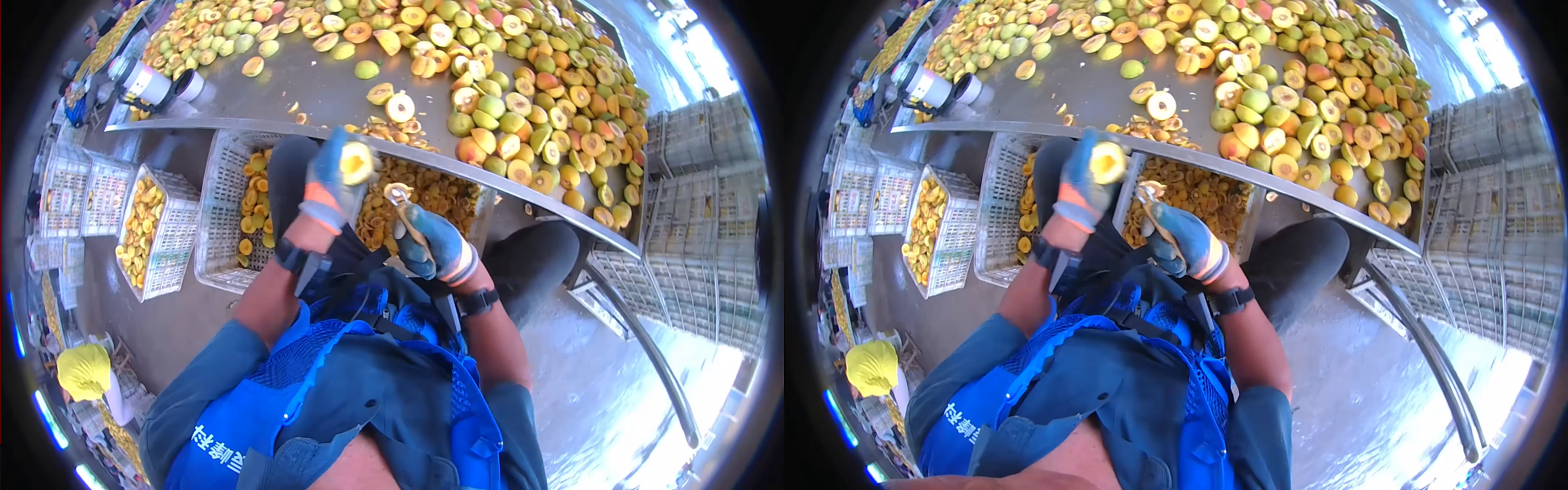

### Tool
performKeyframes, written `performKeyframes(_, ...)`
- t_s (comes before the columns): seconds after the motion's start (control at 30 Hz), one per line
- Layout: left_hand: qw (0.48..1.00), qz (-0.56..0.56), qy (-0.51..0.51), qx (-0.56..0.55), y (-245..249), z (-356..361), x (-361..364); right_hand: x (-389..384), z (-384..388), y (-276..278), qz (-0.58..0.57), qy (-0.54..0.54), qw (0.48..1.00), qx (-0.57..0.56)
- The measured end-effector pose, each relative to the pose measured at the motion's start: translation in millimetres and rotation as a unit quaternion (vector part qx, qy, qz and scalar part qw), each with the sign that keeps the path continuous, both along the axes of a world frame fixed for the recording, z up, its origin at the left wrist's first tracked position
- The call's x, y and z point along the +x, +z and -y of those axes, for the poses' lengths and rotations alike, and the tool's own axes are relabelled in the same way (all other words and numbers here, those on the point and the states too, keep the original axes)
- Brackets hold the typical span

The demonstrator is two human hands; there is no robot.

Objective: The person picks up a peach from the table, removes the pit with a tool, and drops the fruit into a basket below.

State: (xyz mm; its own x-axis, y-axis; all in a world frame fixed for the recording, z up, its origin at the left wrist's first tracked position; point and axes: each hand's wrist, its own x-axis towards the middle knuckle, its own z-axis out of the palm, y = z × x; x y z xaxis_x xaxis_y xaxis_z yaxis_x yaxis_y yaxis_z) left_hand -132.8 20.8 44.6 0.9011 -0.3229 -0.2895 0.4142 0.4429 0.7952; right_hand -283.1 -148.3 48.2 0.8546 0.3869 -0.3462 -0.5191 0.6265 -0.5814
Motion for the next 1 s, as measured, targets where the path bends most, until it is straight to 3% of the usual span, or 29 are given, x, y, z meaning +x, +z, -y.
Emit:
performKeyframes(0.07, 0.952, 0.240, 0.101, 0.159, 5.7, -43.4, 19.5, 1.7, -7.9, -2.0, 0.042, -0.054, 0.962, -0.262)
performKeyframes(0.1, 0.934, 0.236, 0.131, 0.233, 5.3, -73.5, 37.4, -1.5, -9.6, -33.7, 0.104, -0.027, 0.872, -0.478)
performKeyframes(0.13, 0.910, 0.230, 0.163, 0.303, 5.9, -97.6, 56.0, -4.1, -8.7, -59.5, 0.162, -0.005, 0.726, -0.668)
performKeyframes(0.17, 0.778, 0.358, 0.176, 0.485, 14.6, -109.5, 68.7, -5.3, -10.8, -63.4, 0.140, -0.004, 0.740, -0.658)
performKeyframes(0.2, 0.595, 0.457, 0.176, 0.638, 24.5, -118.9, 76.7, -7.8, -14.7, -65.2, 0.115, -0.001, 0.754, -0.646)
performKeyframes(0.23, 0.373, 0.518, 0.165, 0.752, 30.4, -123.0, 80.9, -9.0, -17.1, -57.1, 0.093, -0.006, 0.816, -0.570)
performKeyframes(0.33, 0.557, 0.556, 0.104, 0.608, 31.7, -69.7, 102.4, -7.3, -23.6, -48.2, 0.077, 0.023, 0.799, -0.595)
performKeyframes(0.4, 0.648, 0.514, -0.045, 0.561, 16.9, -13.1, 111.1, -5.1, -19.5, -34.9, 0.077, 0.011, 0.805, -0.588)
performKeyframes(0.47, 0.630, 0.407, -0.153, 0.643, -2.5, 44.3, 115.3, -5.3, -14.1, -29.6, 0.073, -0.009, 0.805, -0.588)
performKeyframes(0.53, 0.632, 0.332, -0.267, 0.647, -5.5, 79.1, 114.6, -8.6, -6.5, -27.3, 0.067, -0.034, 0.799, -0.597)
performKeyframes(0.67, 0.694, 0.426, -0.173, 0.554, -47.3, 97.7, 110.9, -14.4, 0.6, -31.0, 0.070, -0.096, 0.813, -0.570)
performKeyframes(0.7, 0.737, 0.413, -0.179, 0.503, -43.4, 96.3, 107.3, -13.5, 1.3, -30.7, 0.077, -0.121, 0.811, -0.568)
performKeyframes(0.8, 0.710, 0.553, -0.105, 0.422, -27.9, 86.6, 94.5, -2.3, 2.0, -27.5, 0.113, -0.201, 0.811, -0.538)
performKeyframes(0.87, 0.745, 0.540, -0.092, 0.381, -16.6, 80.1, 79.8, 7.9, 5.0, -20.8, 0.141, -0.264, 0.816, -0.494)
performKeyframes(0.9, 0.764, 0.524, -0.090, 0.365, -7.8, 75.8, 68.8, 10.7, 9.9, -10.1, 0.128, -0.240, 0.831, -0.485)
performKeyframes(1.0, 0.841, 0.457, -0.114, 0.266, -10.6, 62.1, 47.9, 26.0, 13.0, 1.6, 0.180, -0.253, 0.785, -0.536)
